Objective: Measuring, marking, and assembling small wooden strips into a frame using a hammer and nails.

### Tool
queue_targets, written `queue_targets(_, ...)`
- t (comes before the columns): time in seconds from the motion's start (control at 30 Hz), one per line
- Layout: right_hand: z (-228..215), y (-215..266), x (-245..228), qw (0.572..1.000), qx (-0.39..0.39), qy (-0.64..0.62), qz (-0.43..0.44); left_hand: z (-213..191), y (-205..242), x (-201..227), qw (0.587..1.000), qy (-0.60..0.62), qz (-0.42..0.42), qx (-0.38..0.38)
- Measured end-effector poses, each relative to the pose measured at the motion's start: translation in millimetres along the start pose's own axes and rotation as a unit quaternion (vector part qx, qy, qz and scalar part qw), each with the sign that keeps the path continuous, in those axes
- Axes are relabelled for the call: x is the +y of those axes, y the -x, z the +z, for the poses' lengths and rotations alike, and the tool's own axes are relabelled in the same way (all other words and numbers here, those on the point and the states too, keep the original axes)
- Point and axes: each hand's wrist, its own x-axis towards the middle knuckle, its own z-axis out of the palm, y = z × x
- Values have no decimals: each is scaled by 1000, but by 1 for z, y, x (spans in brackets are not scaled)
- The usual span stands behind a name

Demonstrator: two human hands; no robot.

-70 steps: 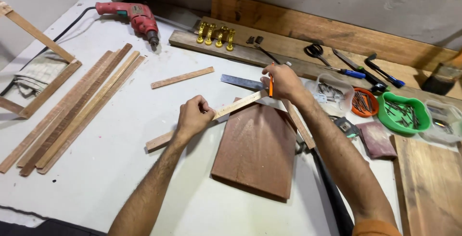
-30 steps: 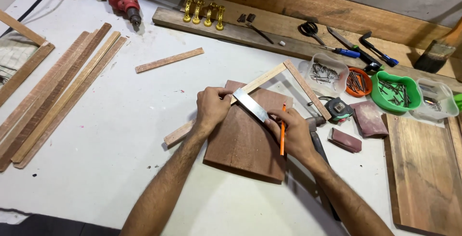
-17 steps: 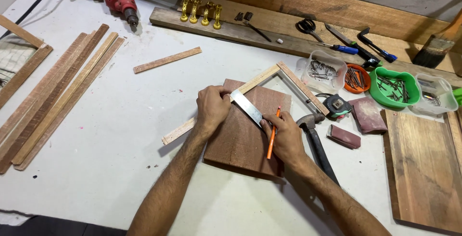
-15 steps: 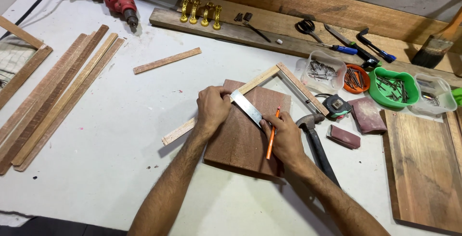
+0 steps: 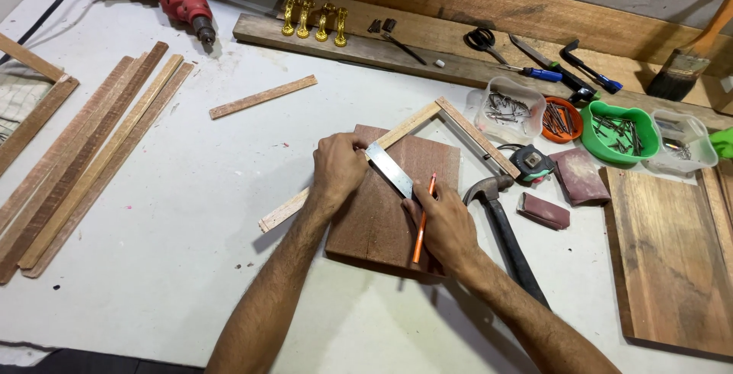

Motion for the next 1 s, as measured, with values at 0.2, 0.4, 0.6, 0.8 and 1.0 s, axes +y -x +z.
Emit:
queue_targets(0.2,7,0,9,999,-2,34,3,4,-7,-5,998,-60,-2,-32)
queue_targets(0.4,6,1,4,999,-18,39,26,-3,-4,8,993,-108,-17,-38)
queue_targets(0.6,11,2,10,999,43,-11,16,-1,-15,6,983,-166,-4,-84)
queue_targets(0.8,6,1,7,999,33,-25,23,-24,-28,24,971,-189,-13,-149)
queue_targets(1.0,-2,2,8,997,63,-24,-29,-25,-53,42,947,-265,-6,-181)
